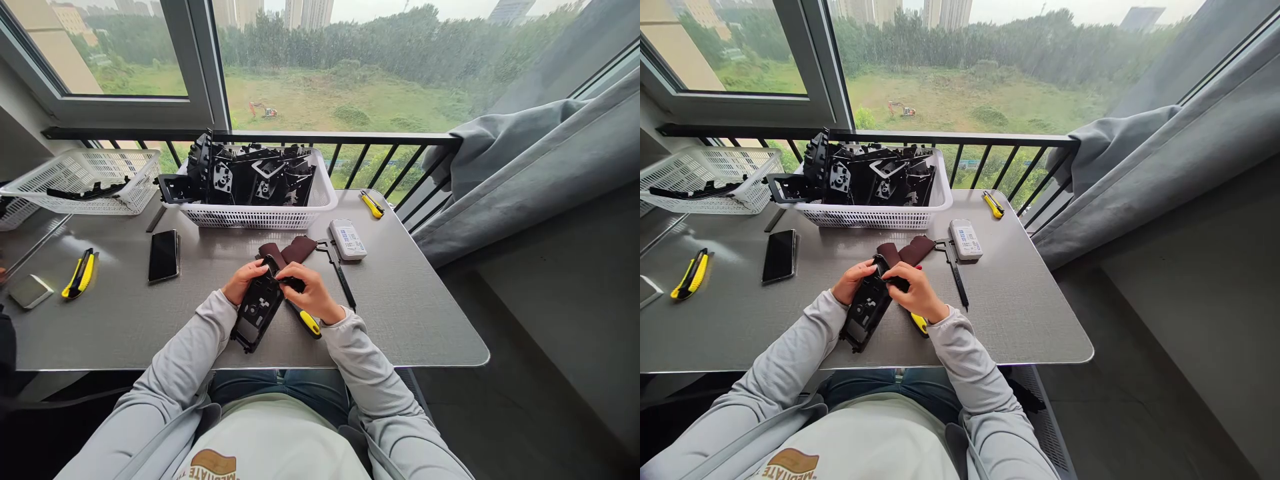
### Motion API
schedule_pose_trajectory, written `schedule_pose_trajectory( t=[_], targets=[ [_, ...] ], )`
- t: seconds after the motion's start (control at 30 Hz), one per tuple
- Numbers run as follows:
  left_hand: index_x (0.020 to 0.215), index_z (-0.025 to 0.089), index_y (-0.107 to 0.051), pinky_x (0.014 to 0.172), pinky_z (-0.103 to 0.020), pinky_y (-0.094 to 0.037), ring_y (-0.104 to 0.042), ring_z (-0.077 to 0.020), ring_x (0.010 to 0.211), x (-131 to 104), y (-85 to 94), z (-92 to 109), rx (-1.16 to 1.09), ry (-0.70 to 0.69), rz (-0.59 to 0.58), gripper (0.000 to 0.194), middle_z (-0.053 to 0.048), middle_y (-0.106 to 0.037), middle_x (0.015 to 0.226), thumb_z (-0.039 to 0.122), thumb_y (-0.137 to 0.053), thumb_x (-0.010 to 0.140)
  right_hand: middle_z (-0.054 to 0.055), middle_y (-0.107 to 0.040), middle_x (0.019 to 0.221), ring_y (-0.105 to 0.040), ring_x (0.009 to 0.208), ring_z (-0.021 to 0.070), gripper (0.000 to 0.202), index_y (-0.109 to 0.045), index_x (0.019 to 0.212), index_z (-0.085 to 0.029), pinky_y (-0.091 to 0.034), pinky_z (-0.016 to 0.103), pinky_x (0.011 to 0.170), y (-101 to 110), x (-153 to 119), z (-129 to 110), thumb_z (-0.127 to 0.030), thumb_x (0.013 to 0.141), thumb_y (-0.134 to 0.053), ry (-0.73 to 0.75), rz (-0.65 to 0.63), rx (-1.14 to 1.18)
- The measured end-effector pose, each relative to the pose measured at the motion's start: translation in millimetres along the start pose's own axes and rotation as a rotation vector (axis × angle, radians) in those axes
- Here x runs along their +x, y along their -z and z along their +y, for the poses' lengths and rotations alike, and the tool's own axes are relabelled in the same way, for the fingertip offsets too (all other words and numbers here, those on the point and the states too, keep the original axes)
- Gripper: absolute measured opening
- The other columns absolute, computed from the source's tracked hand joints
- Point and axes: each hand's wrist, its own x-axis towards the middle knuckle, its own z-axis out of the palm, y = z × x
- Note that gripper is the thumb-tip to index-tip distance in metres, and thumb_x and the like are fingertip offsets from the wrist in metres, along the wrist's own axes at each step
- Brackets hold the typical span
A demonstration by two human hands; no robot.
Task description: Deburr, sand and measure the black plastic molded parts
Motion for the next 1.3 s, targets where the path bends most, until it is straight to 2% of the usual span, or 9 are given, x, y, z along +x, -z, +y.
schedule_pose_trajectory(
  t=[0.13,0.2,0.33,0.5,0.83,1.03,1.13,1.23,1.3],
  targets=[
    [0.096,0.013,-0.067,0.06,-0.023,-0.049,-0.066,-0.0143,0.06,0,0.6,-5,-0.005,0.092,-0.071,0.036,-0.006,-0.071,0.077,0.03,-0.08,0.066,0.003,-0.07,0.086,-0.065,0.08,0.0173,0.01,-0.066,0.089,-0.021,-0.052,0.031,0.075,-10,-1,7,-0.026,0.083,-0.06,-0.176,0.259,0.011],
    [0.1,0.013,-0.068,0.061,-0.023,-0.049,-0.066,-0.0143,0.062,1,0.8,-7,-0.001,0.114,-0.088,0.039,-0.006,-0.072,0.08,0.029,-0.079,0.067,0.003,-0.071,0.088,-0.066,0.082,0.0182,0.01,-0.067,0.09,-0.021,-0.052,0.032,0.078,-15,-1,11,-0.027,0.083,-0.061,-0.208,0.314,-0.011],
    [0.102,0.012,-0.068,0.061,-0.024,-0.048,-0.066,-0.0147,0.062,2,2.2,-8,0.008,0.116,-0.08,0.038,-0.007,-0.072,0.082,0.029,-0.078,0.068,0.005,-0.07,0.091,-0.065,0.085,0.0188,0.012,-0.068,0.091,-0.021,-0.052,0.033,0.081,-16,-2,13,-0.026,0.085,-0.059,-0.173,0.278,-0.056],
    [0.095,0.011,-0.068,0.06,-0.023,-0.048,-0.064,-0.0137,0.061,3,5.6,-4,-0.007,0.054,-0.048,0.035,-0.005,-0.07,0.074,0.03,-0.078,0.068,0.007,-0.063,0.099,-0.062,0.095,0.0197,0.016,-0.069,0.098,-0.021,-0.051,0.035,0.087,-9,-4,12,-0.022,0.085,-0.06,-0.069,0.135,-0.105],
    [0.079,0.013,-0.063,0.05,-0.021,-0.047,-0.058,-0.01,0.05,4,1.2,-2,-0.003,-0.006,0.075,0.033,-0.001,-0.064,0.063,0.036,-0.082,0.063,0.005,-0.062,0.093,-0.062,0.087,0.0181,0.025,-0.067,0.104,-0.023,-0.052,0.033,0.079,-2,-4,8,-0.013,0.083,-0.058,0.052,0.048,-0.072],
    [0.076,0.014,-0.062,0.053,-0.023,-0.05,-0.063,-0.0133,0.055,6,6.7,5,-0.106,-0.057,0.23,0.019,-0.002,-0.068,0.066,0.029,-0.073,0.073,0.005,-0.066,0.091,-0.063,0.082,0.0171,0.023,-0.066,0.105,-0.021,-0.052,0.03,0.071,-8,-8,8,-0.021,0.082,-0.063,-0.083,0.045,0.023],
    [0.078,0.014,-0.062,0.055,-0.025,-0.052,-0.065,-0.0154,0.057,7,9.4,6,-0.174,-0.039,0.283,0.014,-0.003,-0.069,0.068,0.027,-0.068,0.077,0.004,-0.068,0.092,-0.064,0.081,0.0174,0.029,-0.063,0.107,-0.021,-0.053,0.031,0.074,-16,-9,10,-0.026,0.079,-0.066,-0.215,0.131,0.048],
    [0.079,0.014,-0.063,0.055,-0.026,-0.052,-0.065,-0.0156,0.056,8,8.8,3,-0.204,-0.02,0.295,0.014,-0.003,-0.069,0.068,0.027,-0.067,0.078,0.003,-0.068,0.087,-0.062,0.075,0.0172,0.019,-0.064,0.097,-0.02,-0.052,0.031,0.07,-19,-9,12,-0.031,0.081,-0.066,-0.278,0.233,0.019],
    [0.078,0.014,-0.063,0.055,-0.025,-0.052,-0.065,-0.0151,0.055,10,8.1,0,-0.222,-0.022,0.322,0.014,-0.003,-0.069,0.067,0.027,-0.067,0.078,0.003,-0.066,0.084,-0.061,0.071,0.0169,0.013,-0.064,0.09,-0.02,-0.05,0.03,0.066,-19,-9,12,-0.03,0.082,-0.065,-0.262,0.228,-0.016]
  ],
)
